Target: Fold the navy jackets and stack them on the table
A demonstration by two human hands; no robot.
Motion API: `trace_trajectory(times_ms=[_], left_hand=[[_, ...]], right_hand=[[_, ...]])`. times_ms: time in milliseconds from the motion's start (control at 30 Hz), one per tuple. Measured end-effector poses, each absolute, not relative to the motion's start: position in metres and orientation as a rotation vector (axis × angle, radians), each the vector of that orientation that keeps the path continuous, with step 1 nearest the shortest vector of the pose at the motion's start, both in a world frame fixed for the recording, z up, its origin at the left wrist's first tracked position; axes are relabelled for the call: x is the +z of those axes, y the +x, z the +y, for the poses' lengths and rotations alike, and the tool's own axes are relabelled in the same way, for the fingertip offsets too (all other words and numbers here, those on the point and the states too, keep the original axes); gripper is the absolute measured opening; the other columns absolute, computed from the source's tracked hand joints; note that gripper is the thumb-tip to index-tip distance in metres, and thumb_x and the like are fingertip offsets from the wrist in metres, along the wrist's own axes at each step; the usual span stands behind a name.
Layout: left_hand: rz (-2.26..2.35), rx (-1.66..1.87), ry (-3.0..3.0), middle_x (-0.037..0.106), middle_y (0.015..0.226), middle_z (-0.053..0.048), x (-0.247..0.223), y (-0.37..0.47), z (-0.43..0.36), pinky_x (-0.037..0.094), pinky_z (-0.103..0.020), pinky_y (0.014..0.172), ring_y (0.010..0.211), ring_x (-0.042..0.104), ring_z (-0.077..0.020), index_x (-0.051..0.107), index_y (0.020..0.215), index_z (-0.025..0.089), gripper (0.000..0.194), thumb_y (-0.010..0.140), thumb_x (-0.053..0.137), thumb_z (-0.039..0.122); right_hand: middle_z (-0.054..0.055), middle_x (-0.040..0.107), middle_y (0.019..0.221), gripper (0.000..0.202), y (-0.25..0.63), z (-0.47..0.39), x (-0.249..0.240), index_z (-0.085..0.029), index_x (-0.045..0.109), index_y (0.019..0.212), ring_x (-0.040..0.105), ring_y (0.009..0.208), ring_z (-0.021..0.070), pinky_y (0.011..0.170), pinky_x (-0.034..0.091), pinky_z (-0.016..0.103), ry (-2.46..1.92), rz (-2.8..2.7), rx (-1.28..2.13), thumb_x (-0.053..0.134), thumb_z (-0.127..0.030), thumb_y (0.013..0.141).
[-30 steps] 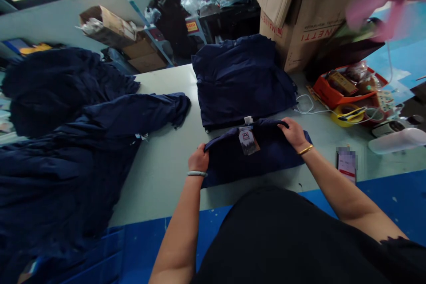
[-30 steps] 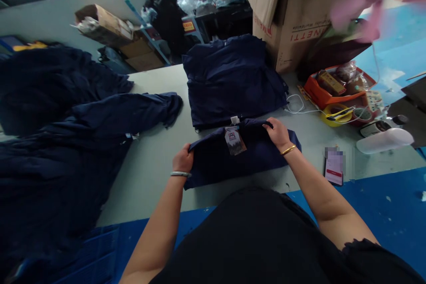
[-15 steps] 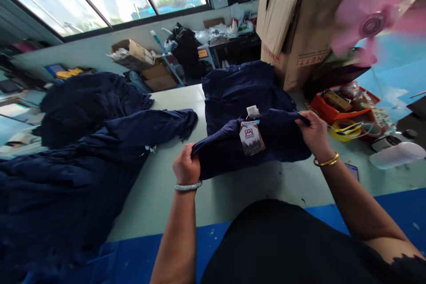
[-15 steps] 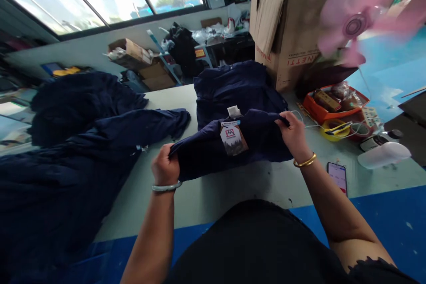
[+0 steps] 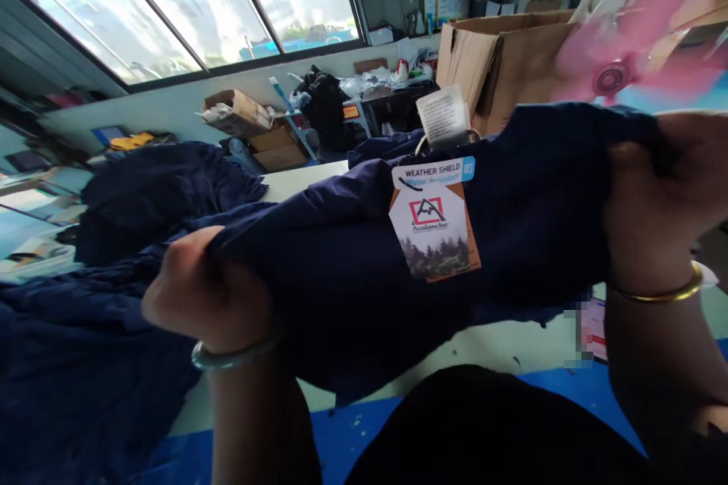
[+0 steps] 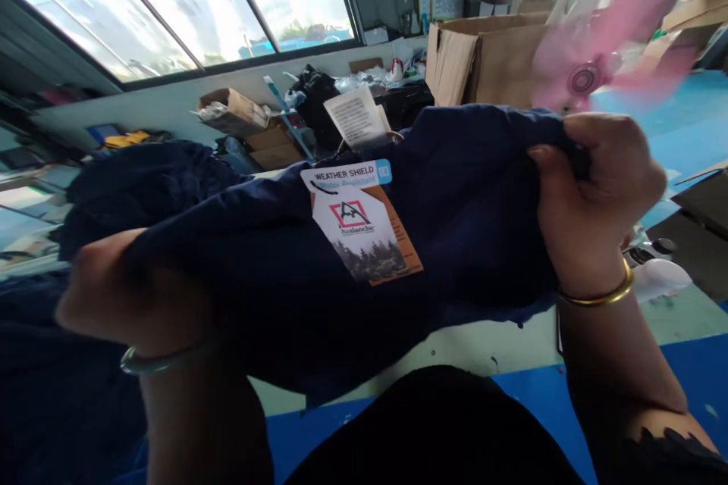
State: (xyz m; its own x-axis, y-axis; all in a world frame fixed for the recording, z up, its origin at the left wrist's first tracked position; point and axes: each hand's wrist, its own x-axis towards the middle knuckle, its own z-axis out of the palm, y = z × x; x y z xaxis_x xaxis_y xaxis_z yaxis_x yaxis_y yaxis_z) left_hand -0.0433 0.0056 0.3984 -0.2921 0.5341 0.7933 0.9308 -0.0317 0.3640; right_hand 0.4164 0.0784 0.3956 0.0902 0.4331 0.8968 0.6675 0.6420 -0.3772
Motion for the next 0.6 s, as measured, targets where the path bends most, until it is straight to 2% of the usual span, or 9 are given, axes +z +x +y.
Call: trace_trajectory(times_ms=[100, 200, 267, 333, 400, 433, 500, 600], left_hand=[[-1.891, -0.938, -1.448, 0.073, 0.095, -0.008, 0.373, -0.051, 0.039, 0.046, -0.038, 0.072, 0.087, 0.068, -0.0281, 0.072, 0.112, 0.027, 0.036, 0.101, 0.045, 0.049], [-2.056, -0.628, -1.636, 0.074, 0.093, -0.010, 0.327, -0.054, 0.081, 0.043, -0.035, 0.068, 0.084, 0.068, -0.0270, 0.072, 0.112, 0.021, 0.039, 0.102, 0.043, 0.045], [-2.168, -0.458, -1.738, 0.075, 0.099, -0.012, 0.292, -0.054, 0.108, 0.044, -0.035, 0.073, 0.091, 0.069, -0.0277, 0.071, 0.115, 0.019, 0.034, 0.101, 0.045, 0.036], [-2.276, -0.327, -1.814, 0.075, 0.105, -0.014, 0.258, -0.051, 0.131, 0.046, -0.037, 0.083, 0.101, 0.069, -0.0295, 0.071, 0.117, 0.019, 0.034, 0.100, 0.043, 0.028], [-2.410, -0.253, -1.858, 0.074, 0.115, -0.017, 0.226, -0.047, 0.150, 0.046, -0.042, 0.096, 0.114, 0.067, -0.0322, 0.069, 0.121, 0.019, 0.035, 0.100, 0.043, 0.030], [-2.485, -0.240, -1.857, 0.072, 0.122, -0.018, 0.210, -0.044, 0.156, 0.044, -0.044, 0.103, 0.122, 0.064, -0.0334, 0.066, 0.125, 0.018, 0.036, 0.100, 0.045, 0.033], [-2.600, -0.222, -1.861, 0.062, 0.144, -0.022, 0.178, -0.037, 0.161, 0.035, -0.051, 0.117, 0.141, 0.051, -0.0352, 0.057, 0.139, 0.016, 0.048, 0.098, 0.052, 0.041], [-2.628, -0.126, -1.976, 0.037, 0.167, -0.021, 0.128, -0.025, 0.142, 0.012, -0.058, 0.129, 0.158, 0.026, -0.0345, 0.037, 0.158, 0.015, 0.074, 0.094, 0.060, 0.045]], right_hand=[[0.004, 0.071, 0.105, 0.025, 0.405, 0.119, 0.376, -0.029, 0.069, 0.115, 0.068, 0.111, 0.0287, 0.083, 0.060, 0.039, -1.033, -1.604, -0.215, 0.053, -0.044, 0.102], [0.005, 0.075, 0.101, 0.022, 0.384, 0.170, 0.322, -0.023, 0.070, 0.105, 0.072, 0.095, 0.0244, 0.086, 0.058, 0.038, -1.171, -1.717, -0.077, 0.060, -0.041, 0.099], [0.006, 0.077, 0.098, 0.019, 0.370, 0.199, 0.276, -0.021, 0.072, 0.103, 0.073, 0.093, 0.0257, 0.085, 0.057, 0.038, -1.306, -1.750, 0.054, 0.061, -0.035, 0.097], [0.007, 0.079, 0.100, 0.020, 0.359, 0.221, 0.233, -0.021, 0.073, 0.109, 0.073, 0.096, 0.0263, 0.088, 0.056, 0.037, -1.427, -1.783, 0.152, 0.060, -0.031, 0.097], [0.010, 0.078, 0.115, 0.027, 0.351, 0.237, 0.198, -0.020, 0.071, 0.120, 0.071, 0.109, 0.0266, 0.098, 0.053, 0.038, -1.493, -1.852, 0.270, 0.057, -0.028, 0.098], [0.013, 0.074, 0.128, 0.033, 0.347, 0.241, 0.182, -0.020, 0.069, 0.128, 0.067, 0.119, 0.0272, 0.104, 0.051, 0.040, -1.521, -1.894, 0.325, 0.057, -0.026, 0.098], [0.017, 0.056, 0.154, 0.049, 0.340, 0.243, 0.155, -0.018, 0.059, 0.145, 0.055, 0.139, 0.0306, 0.117, 0.042, 0.049, -1.596, -1.972, 0.414, 0.060, -0.025, 0.097], [0.021, 0.031, 0.170, 0.069, 0.332, 0.218, 0.112, -0.020, 0.041, 0.160, 0.037, 0.153, 0.0362, 0.123, 0.028, 0.063, -1.706, -2.081, 0.495, 0.062, -0.029, 0.094]])
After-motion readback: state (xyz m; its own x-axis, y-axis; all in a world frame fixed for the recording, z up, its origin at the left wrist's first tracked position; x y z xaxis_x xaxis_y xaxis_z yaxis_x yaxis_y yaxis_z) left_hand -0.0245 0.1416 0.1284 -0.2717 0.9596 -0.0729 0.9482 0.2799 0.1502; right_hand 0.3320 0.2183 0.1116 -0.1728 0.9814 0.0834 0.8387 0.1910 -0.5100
